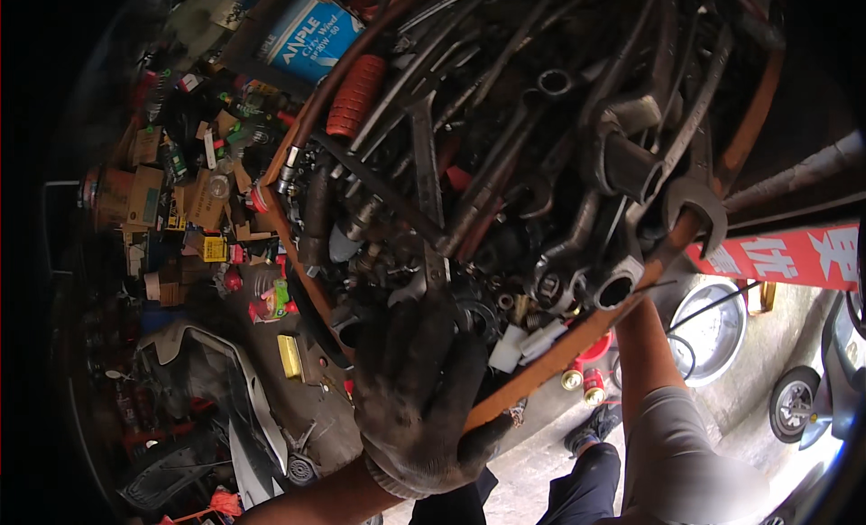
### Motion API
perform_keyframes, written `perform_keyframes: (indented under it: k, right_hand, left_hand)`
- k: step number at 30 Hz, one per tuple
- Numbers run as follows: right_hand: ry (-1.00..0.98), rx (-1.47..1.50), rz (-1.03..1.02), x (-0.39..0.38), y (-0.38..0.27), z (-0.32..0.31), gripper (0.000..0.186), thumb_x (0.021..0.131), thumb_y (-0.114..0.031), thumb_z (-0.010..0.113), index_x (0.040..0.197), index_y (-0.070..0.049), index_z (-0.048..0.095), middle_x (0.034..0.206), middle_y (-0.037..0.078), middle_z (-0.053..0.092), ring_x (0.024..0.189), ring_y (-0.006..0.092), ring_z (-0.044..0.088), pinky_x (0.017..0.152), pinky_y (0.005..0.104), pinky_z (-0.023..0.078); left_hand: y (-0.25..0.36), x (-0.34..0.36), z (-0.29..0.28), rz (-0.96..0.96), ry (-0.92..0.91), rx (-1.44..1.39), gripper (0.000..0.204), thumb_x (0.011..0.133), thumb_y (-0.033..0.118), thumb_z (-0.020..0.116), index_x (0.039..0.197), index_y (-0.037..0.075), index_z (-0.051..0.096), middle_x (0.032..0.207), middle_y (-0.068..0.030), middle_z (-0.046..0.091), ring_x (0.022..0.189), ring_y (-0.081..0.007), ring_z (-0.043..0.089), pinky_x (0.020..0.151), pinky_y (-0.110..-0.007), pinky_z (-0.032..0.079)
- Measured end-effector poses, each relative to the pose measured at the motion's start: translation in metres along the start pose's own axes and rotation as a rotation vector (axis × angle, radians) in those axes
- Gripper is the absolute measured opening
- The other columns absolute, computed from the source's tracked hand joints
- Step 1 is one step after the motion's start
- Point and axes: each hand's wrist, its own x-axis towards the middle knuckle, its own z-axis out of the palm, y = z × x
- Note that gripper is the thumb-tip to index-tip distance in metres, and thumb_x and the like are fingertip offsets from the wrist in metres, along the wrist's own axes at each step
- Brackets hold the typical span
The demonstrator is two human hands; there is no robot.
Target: The person is inspecting and repairing the internal wiring and components under the seat of a scooter/motorcycle.
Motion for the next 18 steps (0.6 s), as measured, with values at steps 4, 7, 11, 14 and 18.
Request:
perform_keyframes:
  k: [4,7,11,14,18]
  right_hand:
    - [0.032,0.018,-0.128,0.036,0.007,-0.039,0.036,0.082,-0.027,0.058,0.114,-0.012,0.063,0.115,0.013,0.064,0.110,0.0343,0.058,0.091,0.0397,0.048]
    - [0.024,0.050,-0.204,0.006,-0.003,-0.027,0.036,0.082,-0.027,0.058,0.114,-0.012,0.063,0.115,0.013,0.064,0.110,0.0344,0.058,0.091,0.0396,0.048]
    - [0.045,0.042,-0.286,-0.007,-0.037,-0.016,0.035,0.083,-0.027,0.058,0.114,-0.012,0.063,0.115,0.013,0.064,0.110,0.0345,0.058,0.091,0.0395,0.048]
    - [0.069,0.032,-0.341,0.008,-0.063,-0.009,0.035,0.083,-0.027,0.057,0.114,-0.012,0.063,0.115,0.014,0.064,0.110,0.0346,0.058,0.091,0.0394,0.048]
    - [0.104,-0.018,-0.394,0.010,-0.093,-0.008,0.034,0.084,-0.027,0.057,0.114,-0.013,0.063,0.115,0.014,0.064,0.110,0.0347,0.058,0.091,0.0393,0.048]
  left_hand:
    - [0.002,0.007,-0.002,0.003,-0.017,-0.067,0.062,0.085,0.052,0.057,0.114,-0.003,0.059,0.127,-0.0263,0.047,0.116,-0.0477,0.048,0.095,-0.059,0.036]
    - [-0.018,0.005,0.019,0.186,0.207,0.020,0.066,0.086,0.056,0.047,0.114,-0.002,0.061,0.126,-0.0227,0.050,0.103,-0.0407,0.052,0.091,-0.051,0.036]
    - [-0.015,0.013,0.010,0.152,0.146,-0.022,0.064,0.086,0.055,0.045,0.111,-0.001,0.061,0.116,-0.0221,0.052,0.098,-0.0400,0.051,0.085,-0.051,0.036]
    - [-0.016,0.011,0.015,0.178,0.242,0.047,0.064,0.084,0.055,0.047,0.110,-0.002,0.060,0.117,-0.0221,0.052,0.099,-0.0395,0.051,0.083,-0.051,0.037]
    - [-0.007,0.011,0.005,0.076,0.152,-0.069,0.061,0.082,0.052,0.052,0.108,-0.002,0.061,0.116,-0.0221,0.053,0.100,-0.0393,0.051,0.084,-0.051,0.037]
